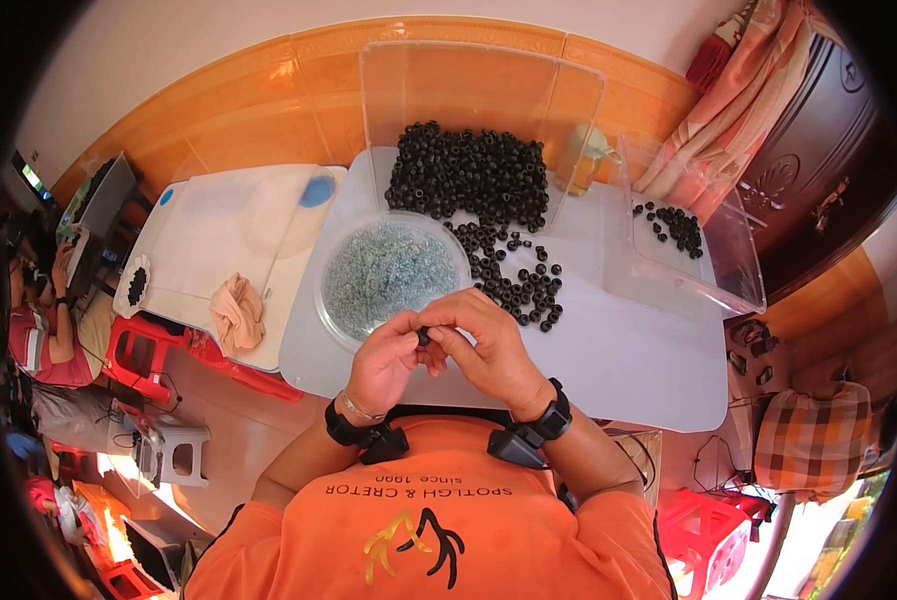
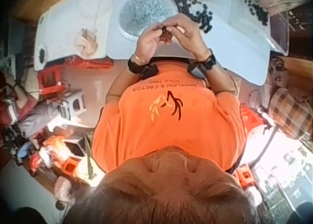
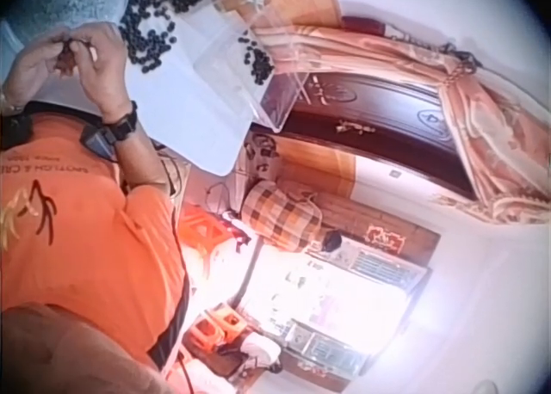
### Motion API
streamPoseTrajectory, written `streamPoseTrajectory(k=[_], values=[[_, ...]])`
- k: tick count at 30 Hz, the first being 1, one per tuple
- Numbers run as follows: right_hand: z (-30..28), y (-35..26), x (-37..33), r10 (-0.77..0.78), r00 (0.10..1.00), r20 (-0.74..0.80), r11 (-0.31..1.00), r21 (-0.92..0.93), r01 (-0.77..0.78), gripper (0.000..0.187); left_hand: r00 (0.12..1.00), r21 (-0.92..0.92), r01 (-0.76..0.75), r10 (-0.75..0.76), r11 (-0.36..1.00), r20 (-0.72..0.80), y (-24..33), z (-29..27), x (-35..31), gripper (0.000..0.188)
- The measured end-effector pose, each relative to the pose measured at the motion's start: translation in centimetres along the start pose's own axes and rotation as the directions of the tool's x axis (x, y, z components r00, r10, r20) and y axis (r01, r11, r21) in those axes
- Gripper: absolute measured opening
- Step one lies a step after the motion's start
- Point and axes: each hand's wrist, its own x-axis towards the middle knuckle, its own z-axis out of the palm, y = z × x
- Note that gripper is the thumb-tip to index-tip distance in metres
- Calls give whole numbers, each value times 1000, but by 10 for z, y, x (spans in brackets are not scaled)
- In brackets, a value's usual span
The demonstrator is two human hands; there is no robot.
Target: The recorder is assembling small black shoe components (possibly eyelets or similar) by inserting blue plastic pieces into them.
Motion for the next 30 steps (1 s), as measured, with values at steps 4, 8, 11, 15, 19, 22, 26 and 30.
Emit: streamPoseTrajectory(k=[4,8,11,15,19,22,26,30], values=[[9,6,-9,80,992,-93,996,40,-76,15,1000,-49,11,-12,999,-16,0,3,0,26],[19,12,-18,168,974,-151,984,92,-156,21,998,-53,25,-28,998,-55,-1,8,0,27],[21,16,-22,94,979,-180,996,18,-92,29,992,-69,23,-32,997,-122,-2,12,0,26],[25,18,-24,49,978,-202,997,-53,-61,40,991,-46,14,-20,999,-130,-2,15,2,26],[26,21,-26,78,969,-236,994,-58,-95,44,993,-84,43,-51,996,-104,-4,20,3,26],[24,22,-27,46,969,-244,996,-69,-65,45,994,-80,33,-42,996,-104,-5,22,3,26],[23,22,-27,-10,968,-252,995,-102,-16,46,993,-73,38,-46,997,-111,-5,25,2,25],[23,22,-29,38,967,-252,999,-14,-43,46,994,-73,51,-58,996,-93,-6,25,2,25]])
